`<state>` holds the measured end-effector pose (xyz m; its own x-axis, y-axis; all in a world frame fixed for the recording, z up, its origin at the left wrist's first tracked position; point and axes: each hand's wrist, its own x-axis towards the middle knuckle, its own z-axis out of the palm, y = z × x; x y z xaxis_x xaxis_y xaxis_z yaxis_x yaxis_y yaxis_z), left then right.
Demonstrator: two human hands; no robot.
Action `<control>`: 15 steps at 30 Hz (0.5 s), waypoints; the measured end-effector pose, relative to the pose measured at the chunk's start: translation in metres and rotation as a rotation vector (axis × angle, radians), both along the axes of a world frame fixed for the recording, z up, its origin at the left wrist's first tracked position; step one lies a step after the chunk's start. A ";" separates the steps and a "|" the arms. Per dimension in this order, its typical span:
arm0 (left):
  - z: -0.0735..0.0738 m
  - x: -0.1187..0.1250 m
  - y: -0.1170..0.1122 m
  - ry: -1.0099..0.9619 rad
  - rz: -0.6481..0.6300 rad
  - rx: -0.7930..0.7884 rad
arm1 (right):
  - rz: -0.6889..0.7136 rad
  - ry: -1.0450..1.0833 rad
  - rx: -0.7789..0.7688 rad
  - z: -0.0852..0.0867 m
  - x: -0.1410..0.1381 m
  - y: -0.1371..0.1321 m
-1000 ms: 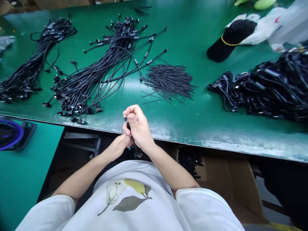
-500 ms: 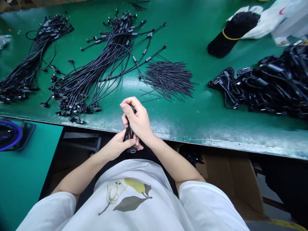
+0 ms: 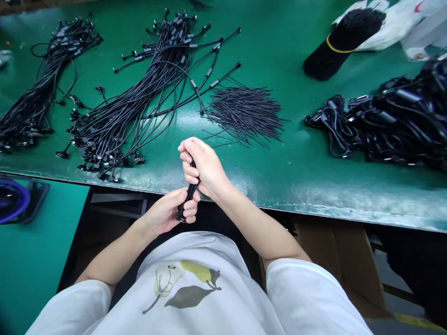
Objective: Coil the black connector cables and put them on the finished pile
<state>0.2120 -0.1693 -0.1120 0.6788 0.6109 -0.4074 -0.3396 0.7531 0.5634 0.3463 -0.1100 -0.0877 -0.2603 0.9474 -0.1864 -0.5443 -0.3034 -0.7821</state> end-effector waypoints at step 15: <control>0.009 -0.026 0.009 0.451 -0.220 0.349 | 0.359 -1.239 1.366 -0.007 0.049 -0.031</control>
